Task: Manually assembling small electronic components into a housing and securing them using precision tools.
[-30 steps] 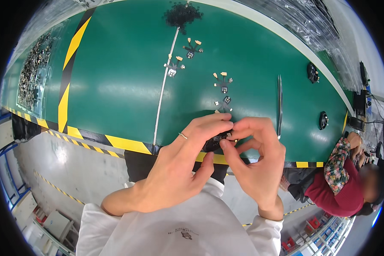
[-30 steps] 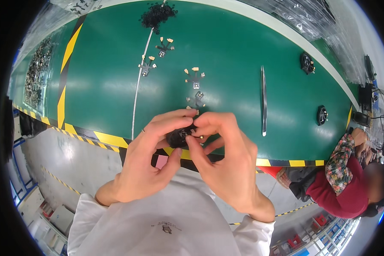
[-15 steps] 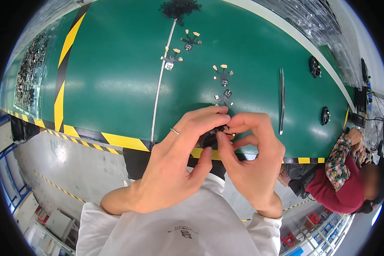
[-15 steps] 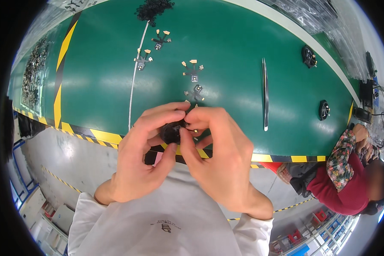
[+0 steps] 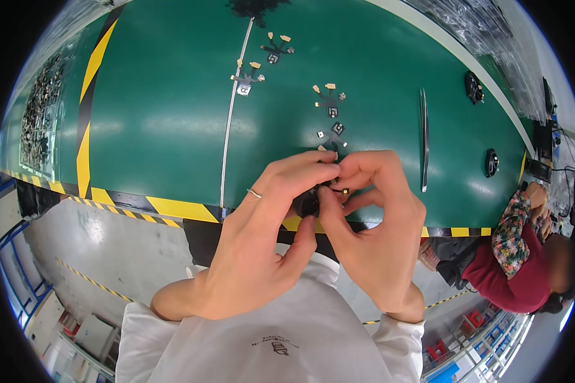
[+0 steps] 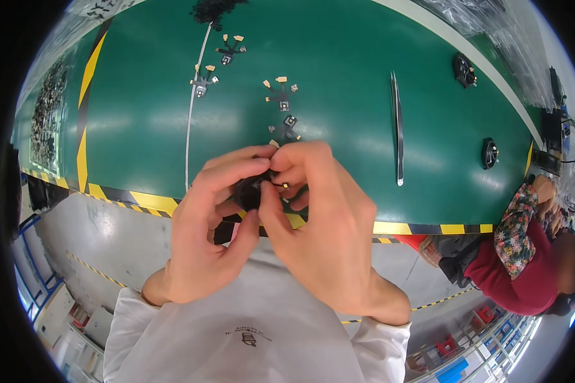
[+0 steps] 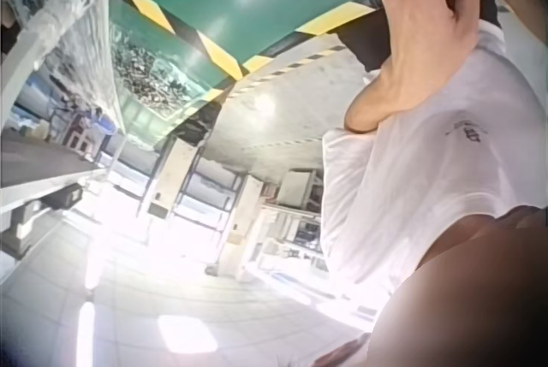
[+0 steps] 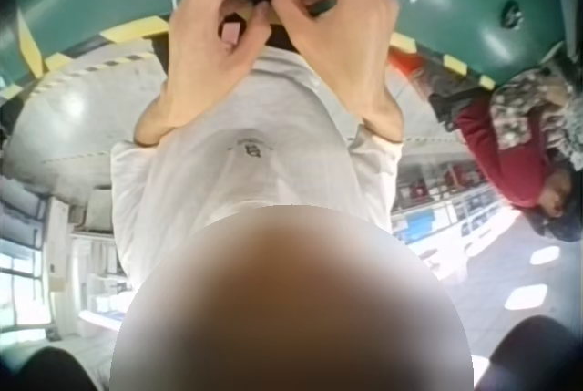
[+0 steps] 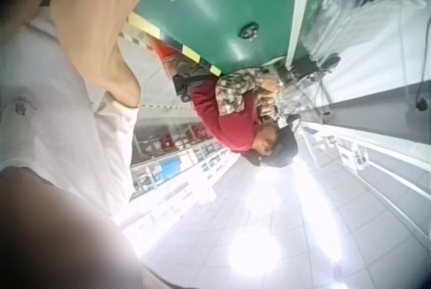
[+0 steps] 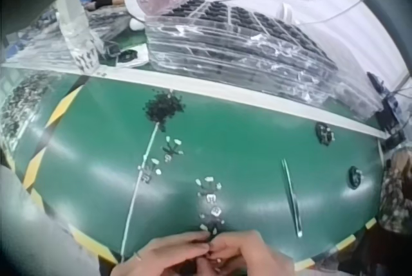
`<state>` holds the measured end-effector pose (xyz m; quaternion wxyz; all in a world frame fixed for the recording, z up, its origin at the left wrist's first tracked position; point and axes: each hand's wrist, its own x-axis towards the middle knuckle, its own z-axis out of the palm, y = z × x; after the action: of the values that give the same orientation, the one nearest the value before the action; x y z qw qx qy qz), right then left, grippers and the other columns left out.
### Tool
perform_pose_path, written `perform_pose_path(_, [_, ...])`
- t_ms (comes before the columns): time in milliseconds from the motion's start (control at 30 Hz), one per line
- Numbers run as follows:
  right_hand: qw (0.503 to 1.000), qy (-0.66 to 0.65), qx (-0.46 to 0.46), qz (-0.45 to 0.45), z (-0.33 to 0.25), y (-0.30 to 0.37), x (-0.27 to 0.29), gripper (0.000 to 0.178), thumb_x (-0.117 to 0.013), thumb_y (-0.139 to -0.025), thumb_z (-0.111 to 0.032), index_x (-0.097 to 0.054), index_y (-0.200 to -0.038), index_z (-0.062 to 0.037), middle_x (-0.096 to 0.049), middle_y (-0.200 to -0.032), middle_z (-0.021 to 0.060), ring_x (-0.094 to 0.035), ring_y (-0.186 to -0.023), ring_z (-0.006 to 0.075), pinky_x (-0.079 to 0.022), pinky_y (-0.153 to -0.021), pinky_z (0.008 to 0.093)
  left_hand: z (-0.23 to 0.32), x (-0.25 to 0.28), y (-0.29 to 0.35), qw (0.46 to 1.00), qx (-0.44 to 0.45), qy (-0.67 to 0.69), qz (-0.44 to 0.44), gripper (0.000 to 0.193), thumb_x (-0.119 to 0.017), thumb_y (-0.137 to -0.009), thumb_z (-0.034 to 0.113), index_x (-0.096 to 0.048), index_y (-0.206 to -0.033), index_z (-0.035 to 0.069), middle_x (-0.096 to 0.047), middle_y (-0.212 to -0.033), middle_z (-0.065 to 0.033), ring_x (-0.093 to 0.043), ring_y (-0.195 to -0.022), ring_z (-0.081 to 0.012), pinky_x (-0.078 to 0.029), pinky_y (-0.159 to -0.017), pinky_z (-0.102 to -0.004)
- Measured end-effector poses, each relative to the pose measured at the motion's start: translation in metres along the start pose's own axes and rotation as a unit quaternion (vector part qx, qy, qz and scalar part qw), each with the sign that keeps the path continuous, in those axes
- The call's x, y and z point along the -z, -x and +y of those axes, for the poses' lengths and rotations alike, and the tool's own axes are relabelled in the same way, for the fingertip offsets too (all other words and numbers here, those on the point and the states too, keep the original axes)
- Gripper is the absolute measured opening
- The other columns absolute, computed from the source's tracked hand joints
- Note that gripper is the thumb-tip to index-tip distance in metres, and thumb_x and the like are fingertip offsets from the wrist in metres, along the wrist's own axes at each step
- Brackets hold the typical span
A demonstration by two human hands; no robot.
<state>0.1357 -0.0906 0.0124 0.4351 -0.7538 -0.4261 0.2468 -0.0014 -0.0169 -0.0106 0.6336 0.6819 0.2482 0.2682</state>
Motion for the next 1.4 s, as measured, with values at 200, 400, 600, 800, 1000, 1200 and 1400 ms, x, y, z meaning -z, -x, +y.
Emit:
perform_pose_path(200, [1.0,-0.016,-0.012,-0.012,0.0,-0.001,0.002,0.027,-0.071,-0.082,0.011,-0.06,-0.103,-0.0004,-0.068,-0.089,0.0056,-0.069,-0.079,0.0125,-0.058,-0.064,0.026,0.001,-0.002,0.002,1.0,-0.009,-0.018,0.008,0.066,-0.058,-0.075,-0.023,-0.057,-0.135,0.005,-0.055,-0.14,-0.0182,-0.065,-0.115,-0.0344,-0.059,-0.082,-0.0347])
perform_pose_path(400, [0.998,-0.029,-0.043,-0.044,0.001,-0.006,0.01,0.025,-0.07,-0.082,0.01,-0.059,-0.102,0.0,-0.067,-0.088,0.0046,-0.067,-0.079,0.01,-0.057,-0.068,0.0253,0.004,0.002,-0.001,0.998,-0.007,-0.038,-0.043,0.063,-0.047,-0.081,-0.027,-0.049,-0.138,-0.001,-0.048,-0.145,-0.0224,-0.06,-0.126,-0.0297,-0.059,-0.092,-0.0324])
perform_pose_path(600, [0.995,-0.057,-0.057,-0.05,0.001,-0.01,0.011,0.023,-0.069,-0.082,0.01,-0.058,-0.099,-0.0015,-0.065,-0.086,0.0021,-0.065,-0.081,0.0082,-0.056,-0.071,0.024,0.001,0.003,-0.001,0.996,-0.025,-0.074,-0.047,0.063,-0.047,-0.079,-0.027,-0.05,-0.137,-0.002,-0.049,-0.144,-0.023,-0.06,-0.126,-0.0301,-0.059,-0.089,-0.031])
perform_pose_path(800, [0.995,-0.061,-0.052,-0.059,0.001,-0.012,0.009,0.023,-0.069,-0.081,0.009,-0.057,-0.097,-0.0022,-0.064,-0.085,0.001,-0.064,-0.081,0.0078,-0.055,-0.071,0.0239,0.0,0.004,-0.001,0.996,-0.03,-0.08,-0.038,0.066,-0.047,-0.076,-0.028,-0.051,-0.137,-0.003,-0.05,-0.143,-0.024,-0.06,-0.127,-0.03,-0.058,-0.087,-0.03])
perform_pose_path(1000, [0.996,-0.056,-0.048,-0.046,0.002,-0.01,0.006,0.023,-0.07,-0.08,0.009,-0.057,-0.096,-0.0019,-0.064,-0.085,0.0012,-0.065,-0.08,0.0085,-0.055,-0.071,0.0247,-0.001,0.002,-0.001,0.995,-0.035,-0.089,-0.026,0.064,-0.048,-0.075,-0.028,-0.054,-0.134,-0.003,-0.053,-0.142,-0.024,-0.062,-0.124,-0.0298,-0.059,-0.084,-0.0287])
perform_pose_path(1200, [0.998,-0.04,-0.045,-0.036,0.002,-0.008,0.0,0.023,-0.069,-0.08,0.01,-0.058,-0.096,-0.0013,-0.065,-0.083,0.0025,-0.066,-0.078,0.0092,-0.056,-0.07,0.026,-0.001,0.002,0.0,0.996,-0.039,-0.082,-0.016,0.065,-0.049,-0.074,-0.028,-0.054,-0.134,-0.003,-0.053,-0.142,-0.0239,-0.064,-0.121,-0.0289,-0.058,-0.081,-0.0276])
perform_pose_path(1400, [0.999,-0.033,-0.036,-0.023,0.001,-0.008,0.001,0.023,-0.07,-0.079,0.01,-0.058,-0.096,-0.0006,-0.065,-0.083,0.0036,-0.067,-0.077,0.0101,-0.056,-0.07,0.026,-0.003,0.001,0.001,0.997,-0.04,-0.068,-0.023,0.067,-0.048,-0.076,-0.028,-0.048,-0.139,-0.004,-0.05,-0.145,-0.0244,-0.063,-0.123,-0.0286,-0.058,-0.087,-0.0296])
